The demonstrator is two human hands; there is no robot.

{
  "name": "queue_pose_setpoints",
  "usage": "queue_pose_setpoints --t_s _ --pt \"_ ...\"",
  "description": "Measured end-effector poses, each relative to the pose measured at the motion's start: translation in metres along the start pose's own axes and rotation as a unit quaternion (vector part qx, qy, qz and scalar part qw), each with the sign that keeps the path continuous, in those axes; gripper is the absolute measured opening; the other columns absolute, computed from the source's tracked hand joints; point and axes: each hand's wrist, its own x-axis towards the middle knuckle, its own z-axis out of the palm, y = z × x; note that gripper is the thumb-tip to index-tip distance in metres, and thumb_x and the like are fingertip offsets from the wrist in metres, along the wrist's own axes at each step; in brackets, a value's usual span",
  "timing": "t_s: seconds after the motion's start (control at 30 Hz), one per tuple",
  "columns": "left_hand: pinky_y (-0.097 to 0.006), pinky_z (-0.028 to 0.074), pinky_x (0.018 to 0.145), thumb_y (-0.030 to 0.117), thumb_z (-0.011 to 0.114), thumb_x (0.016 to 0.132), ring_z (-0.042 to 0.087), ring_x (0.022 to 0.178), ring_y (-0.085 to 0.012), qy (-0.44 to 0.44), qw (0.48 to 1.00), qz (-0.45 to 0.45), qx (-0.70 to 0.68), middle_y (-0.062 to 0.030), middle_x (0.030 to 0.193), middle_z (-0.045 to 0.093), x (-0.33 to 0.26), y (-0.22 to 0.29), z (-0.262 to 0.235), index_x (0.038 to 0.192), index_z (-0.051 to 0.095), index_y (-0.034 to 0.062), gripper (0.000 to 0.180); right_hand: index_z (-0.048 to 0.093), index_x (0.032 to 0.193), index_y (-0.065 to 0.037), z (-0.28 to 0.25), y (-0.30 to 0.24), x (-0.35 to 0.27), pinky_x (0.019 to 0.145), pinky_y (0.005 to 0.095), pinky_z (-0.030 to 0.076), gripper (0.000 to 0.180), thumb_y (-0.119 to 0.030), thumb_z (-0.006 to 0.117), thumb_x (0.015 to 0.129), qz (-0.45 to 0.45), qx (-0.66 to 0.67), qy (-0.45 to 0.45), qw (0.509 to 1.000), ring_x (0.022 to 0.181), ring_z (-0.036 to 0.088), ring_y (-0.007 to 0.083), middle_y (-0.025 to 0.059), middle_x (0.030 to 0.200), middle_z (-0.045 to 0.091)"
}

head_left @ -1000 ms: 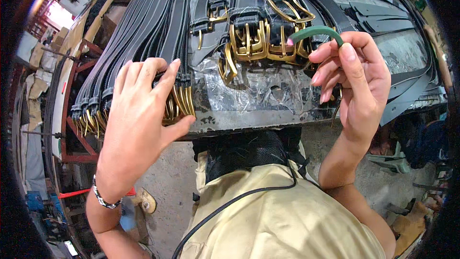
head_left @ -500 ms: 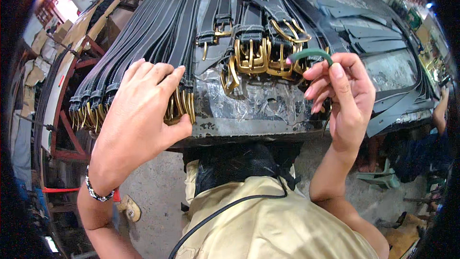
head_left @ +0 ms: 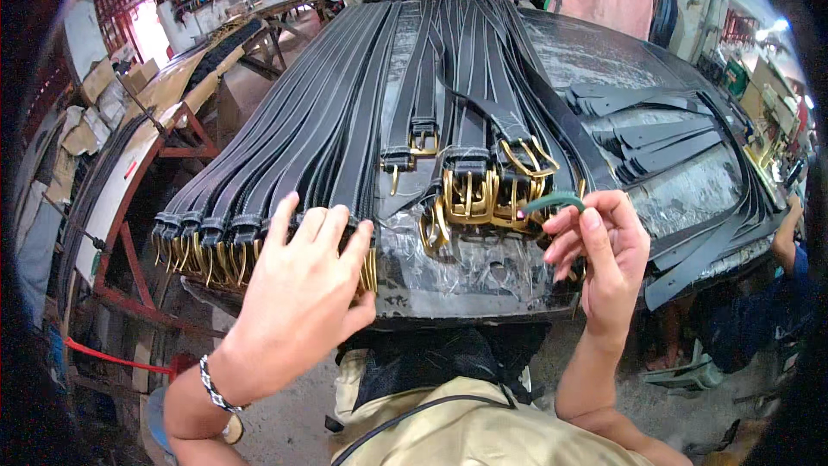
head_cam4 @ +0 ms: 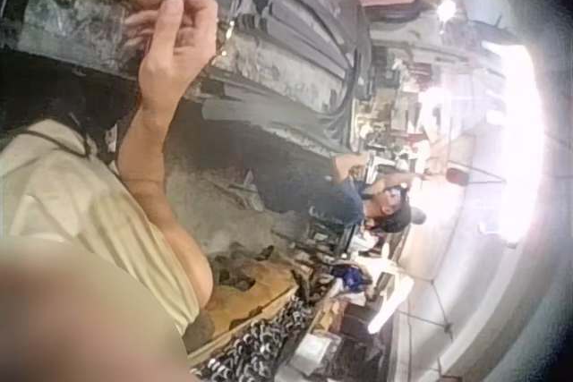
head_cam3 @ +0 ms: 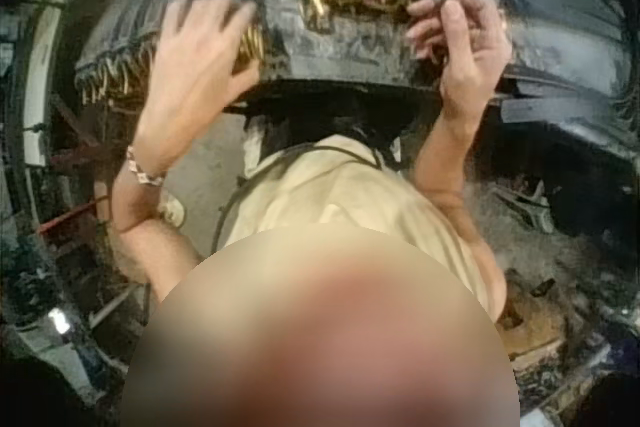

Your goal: Assemble and finish leather belts by stitching loops and attaching buckles.

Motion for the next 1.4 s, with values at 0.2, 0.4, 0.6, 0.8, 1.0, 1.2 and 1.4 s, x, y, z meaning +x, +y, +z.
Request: queue_pose_setpoints --t_s 0.2,0.4,0.6,0.8,1.0,1.2,1.4 --pt "-0.054 0.027 0.120 0.040 0.079 0.079 0.052 0.125 -0.0321 -0.016 1.000 0.020 -0.017 -0.0172 0.127 0.055 -0.001 -0.015 -0.005 0.130 0.061 0.0030 0.066 0.056 0.109 0.001 0.000 -0.001 0.004 0.048 0.0229 0.051 0.020 -0.018 0.056 0.104 0.013 0.007 0.003 1.000 0.065 0.069 0.0162 0.0171 0.091 0.071" --pt "-0.051 0.029 0.119 0.045 0.075 0.085 0.057 0.121 -0.0322 0.007 0.996 0.082 -0.029 -0.0176 0.121 0.061 0.029 -0.036 -0.026 0.133 0.059 0.0027 0.066 0.056 0.109 0.001 0.001 0.002 0.006 0.046 0.0230 0.051 0.020 -0.019 0.056 0.104 0.011 0.002 0.011 1.000 0.064 0.069 0.0166 0.0174 0.091 0.071" --pt "-0.045 0.042 0.106 0.044 0.067 0.089 0.062 0.113 -0.0350 -0.063 0.993 0.098 0.021 -0.0209 0.108 0.068 0.133 -0.060 0.012 0.109 0.071 -0.0036 0.051 0.055 0.108 0.001 -0.003 0.004 0.006 0.044 0.0230 0.051 0.019 -0.018 0.055 0.104 -0.005 0.033 0.004 0.999 0.062 0.069 0.0167 0.0181 0.091 0.071" --pt "-0.046 0.048 0.098 0.050 0.071 0.085 0.066 0.107 -0.0385 -0.145 0.989 -0.020 0.031 -0.0275 0.103 0.071 0.175 -0.062 0.052 0.092 0.073 -0.0072 0.058 0.054 0.107 0.002 -0.008 0.007 0.005 0.042 0.0239 0.051 0.020 -0.018 0.055 0.104 0.002 0.076 -0.005 0.997 0.061 0.069 0.0185 0.0192 0.090 0.070" --pt "-0.046 0.054 0.090 0.051 0.078 0.074 0.068 0.101 -0.0420 -0.135 0.986 -0.088 -0.050 -0.0312 0.105 0.069 0.180 -0.061 0.043 0.090 0.071 -0.0109 0.064 0.054 0.109 0.001 -0.009 0.008 0.008 0.042 0.0247 0.051 0.019 -0.017 0.055 0.104 -0.004 0.080 -0.006 0.997 0.061 0.069 0.0194 0.0194 0.090 0.070" --pt "-0.045 0.054 0.090 0.031 0.075 0.073 0.068 0.099 -0.0405 0.064 0.970 -0.176 -0.156 -0.0291 0.102 0.069 0.171 -0.088 0.011 0.111 0.063 -0.0080 0.056 0.054 0.109 0.002 -0.009 0.010 0.007 0.043 0.0242 0.051 0.019 -0.017 0.054 0.105 0.008 0.081 -0.018 0.997 0.062 0.069 0.0186 0.0188 0.090 0.070" --pt "-0.039 0.057 0.069 0.015 0.075 0.075 0.072 0.081 -0.0264 0.058 0.961 -0.152 -0.226 -0.0214 0.092 0.068 0.176 -0.108 0.016 0.111 0.061 -0.0101 0.047 0.054 0.109 0.001 -0.007 0.007 0.007 0.042 0.0249 0.051 0.019 -0.017 0.055 0.104 -0.001 0.077 -0.009 0.997 0.061 0.069 0.0194 0.0196 0.090 0.070"
